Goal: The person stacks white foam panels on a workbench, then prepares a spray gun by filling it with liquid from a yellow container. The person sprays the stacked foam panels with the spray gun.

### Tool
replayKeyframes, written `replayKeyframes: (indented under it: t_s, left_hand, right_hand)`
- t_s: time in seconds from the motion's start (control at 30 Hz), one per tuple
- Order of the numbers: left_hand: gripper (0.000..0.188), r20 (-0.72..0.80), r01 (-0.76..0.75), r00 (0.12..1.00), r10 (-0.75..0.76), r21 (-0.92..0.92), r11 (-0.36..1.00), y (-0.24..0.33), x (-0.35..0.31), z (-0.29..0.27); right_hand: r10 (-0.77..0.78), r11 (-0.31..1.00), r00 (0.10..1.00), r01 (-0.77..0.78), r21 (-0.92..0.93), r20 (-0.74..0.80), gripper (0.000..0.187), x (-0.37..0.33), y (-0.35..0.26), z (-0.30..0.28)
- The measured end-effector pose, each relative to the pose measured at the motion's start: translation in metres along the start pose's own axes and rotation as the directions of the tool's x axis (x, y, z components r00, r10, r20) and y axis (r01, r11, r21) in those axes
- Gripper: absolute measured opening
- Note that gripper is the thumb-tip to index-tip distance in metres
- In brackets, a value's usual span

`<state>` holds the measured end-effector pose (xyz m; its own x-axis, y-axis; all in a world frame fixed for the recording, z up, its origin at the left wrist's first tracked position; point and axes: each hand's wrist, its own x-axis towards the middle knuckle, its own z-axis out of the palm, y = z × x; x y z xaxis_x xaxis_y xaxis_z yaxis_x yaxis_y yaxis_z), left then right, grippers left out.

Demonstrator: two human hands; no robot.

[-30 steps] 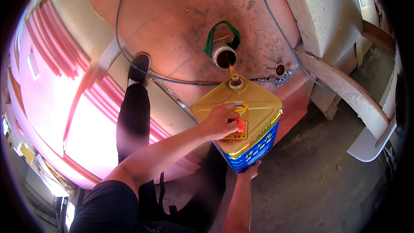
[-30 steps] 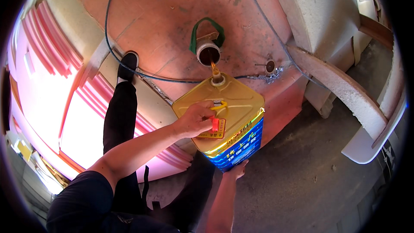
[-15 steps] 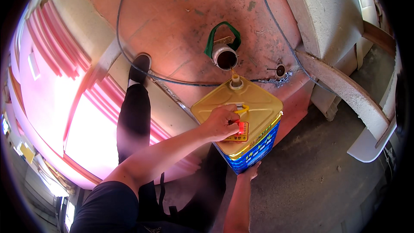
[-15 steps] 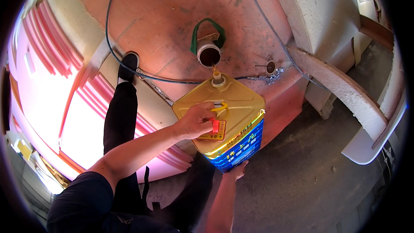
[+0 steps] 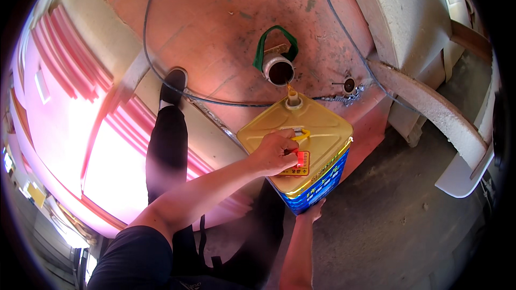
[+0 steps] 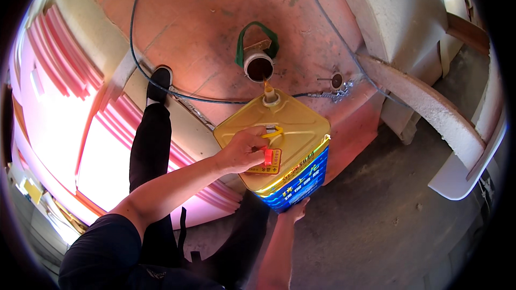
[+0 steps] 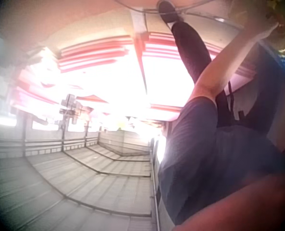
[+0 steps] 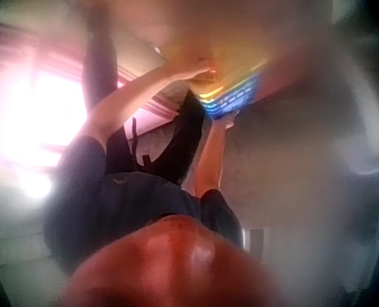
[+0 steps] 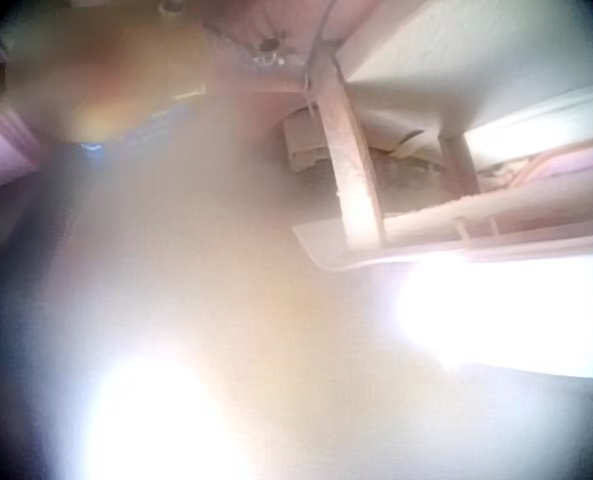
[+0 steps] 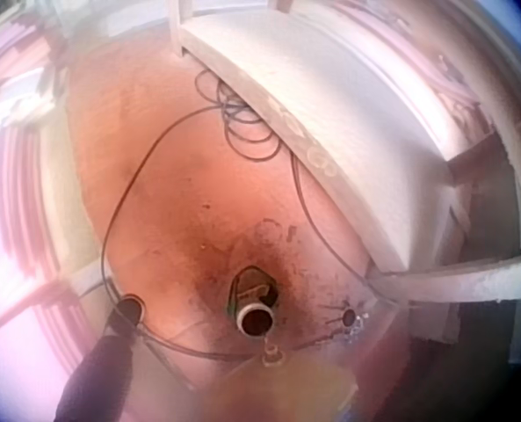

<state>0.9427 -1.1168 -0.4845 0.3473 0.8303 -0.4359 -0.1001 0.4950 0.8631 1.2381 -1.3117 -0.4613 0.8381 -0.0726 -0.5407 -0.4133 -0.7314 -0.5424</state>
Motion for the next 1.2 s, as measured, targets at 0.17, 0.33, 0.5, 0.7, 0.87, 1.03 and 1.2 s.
replayKeyframes:
  t_s: [0.17, 0.33, 0.5, 0.7, 0.87, 1.03, 1.2]
  left_hand:
    - [0.022, -0.005, -0.049, 0.999, 0.05, 0.038, 0.998, 0.004, 0.0, 0.0]
    - [0.023, -0.002, -0.111, 0.994, 0.114, 0.198, 0.974, -0.001, -0.002, 0.004]
    - [0.026, 0.032, -0.224, 0.974, 0.224, 0.279, 0.934, 0.001, -0.009, 0.013]
    - [0.022, 0.116, -0.294, 0.955, 0.272, 0.46, 0.838, 0.012, -0.02, 0.04]
    - [0.018, 0.169, -0.261, 0.964, 0.204, 0.463, 0.847, 0.017, -0.032, 0.086]
    - [0.014, 0.261, -0.152, 0.965, 0.033, 0.449, 0.881, 0.006, -0.031, 0.139]
    - [0.013, 0.207, 0.202, 0.922, -0.327, 0.462, 0.863, -0.05, -0.045, 0.205]
  right_hand:
    - [0.017, 0.999, 0.999, -0.018, 0.035, 0.032, 0.065, 0.009, 0.009, 0.0]
    - [0.028, 0.996, 0.996, -0.035, 0.082, 0.084, 0.065, 0.012, 0.022, 0.016]
    - [0.094, 0.993, 0.989, -0.102, 0.067, 0.116, 0.06, 0.041, 0.05, 0.033]
    - [0.092, 0.86, 0.88, -0.306, 0.408, 0.467, 0.06, 0.087, 0.122, 0.056]
    - [0.263, 0.952, 0.917, -0.297, 0.073, 0.3, 0.059, 0.138, 0.19, 0.08]
    - [0.401, 0.909, 0.869, -0.416, -0.009, 0.29, 0.051, 0.158, 0.181, 0.094]
    - [0.024, 0.983, 0.687, -0.15, 0.11, 0.726, 0.045, 0.162, 0.168, 0.037]
